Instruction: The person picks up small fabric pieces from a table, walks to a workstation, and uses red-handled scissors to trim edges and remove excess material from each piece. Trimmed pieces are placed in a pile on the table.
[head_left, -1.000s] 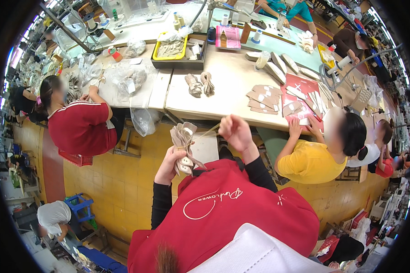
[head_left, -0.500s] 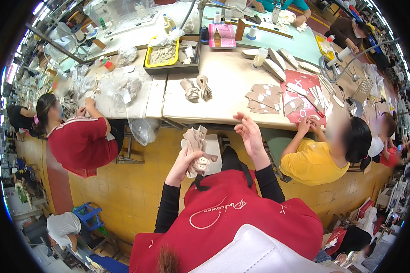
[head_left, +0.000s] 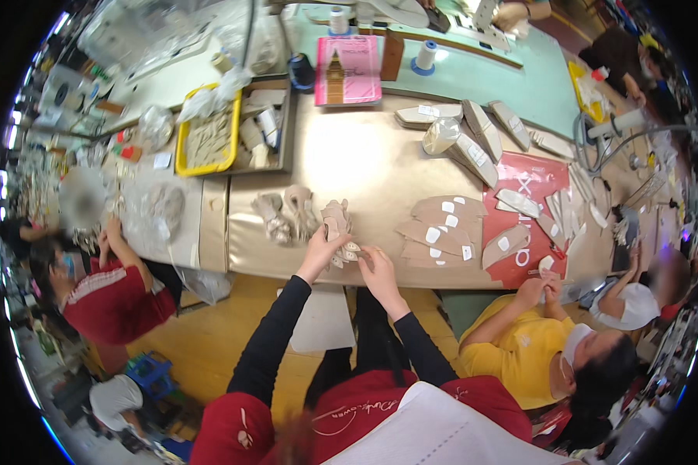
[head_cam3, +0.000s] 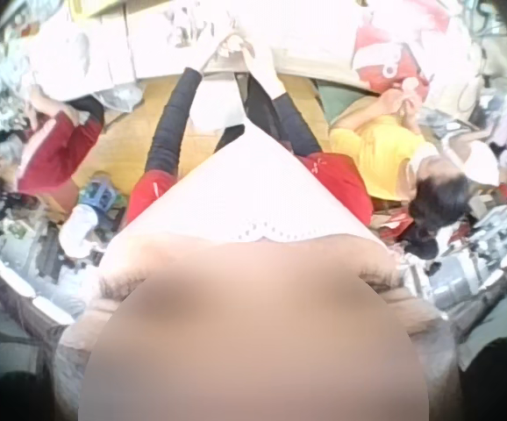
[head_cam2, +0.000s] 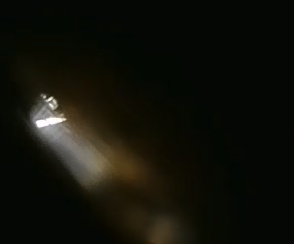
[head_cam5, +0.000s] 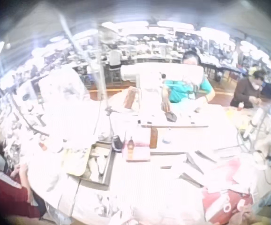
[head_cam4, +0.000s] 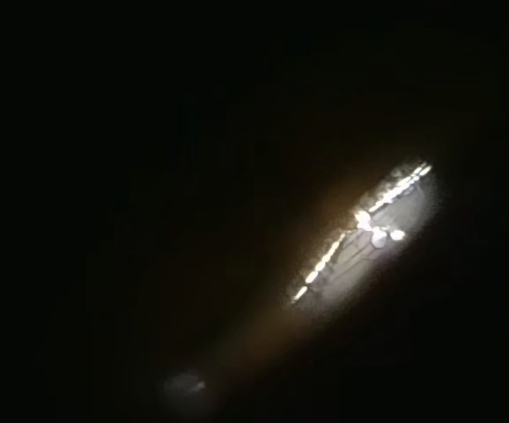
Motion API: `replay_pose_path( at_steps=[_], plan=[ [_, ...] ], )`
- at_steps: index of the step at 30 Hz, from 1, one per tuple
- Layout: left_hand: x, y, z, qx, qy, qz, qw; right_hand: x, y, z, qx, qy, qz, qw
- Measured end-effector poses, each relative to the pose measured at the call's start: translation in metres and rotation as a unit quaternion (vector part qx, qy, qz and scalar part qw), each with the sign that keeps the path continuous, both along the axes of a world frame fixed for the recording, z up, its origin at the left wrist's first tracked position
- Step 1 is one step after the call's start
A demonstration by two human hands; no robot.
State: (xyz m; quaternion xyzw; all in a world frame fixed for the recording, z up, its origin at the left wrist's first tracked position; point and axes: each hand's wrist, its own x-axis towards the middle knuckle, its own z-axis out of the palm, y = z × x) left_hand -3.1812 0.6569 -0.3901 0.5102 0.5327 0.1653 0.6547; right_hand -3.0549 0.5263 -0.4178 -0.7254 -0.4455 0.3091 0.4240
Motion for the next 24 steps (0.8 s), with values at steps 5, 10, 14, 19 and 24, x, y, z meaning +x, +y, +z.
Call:
replay_pose_path(
  at_steps=[5,10,14,19,24],
  plan=[
    [0.021,0.032,-0.047,0.092,0.029,-0.001,0.995,0.013,0.022,-0.045,-0.010,0.134,-0.022,0.991],
    [0.012,0.011,-0.073,0.267,0.192,-0.082,0.941,0.017,0.016,-0.059,0.092,0.014,0.028,0.995],
    [-0.004,-0.007,-0.096,0.335,0.187,-0.085,0.920,0.018,0.010,-0.065,0.107,0.049,0.036,0.992],
    [-0.011,-0.020,-0.115,0.319,0.238,-0.084,0.913,0.017,0.007,-0.074,0.104,0.094,0.026,0.990],
    [-0.010,-0.020,-0.118,0.289,0.286,-0.081,0.910,0.012,-0.005,-0.086,0.136,0.073,0.012,0.988]
  ],
)
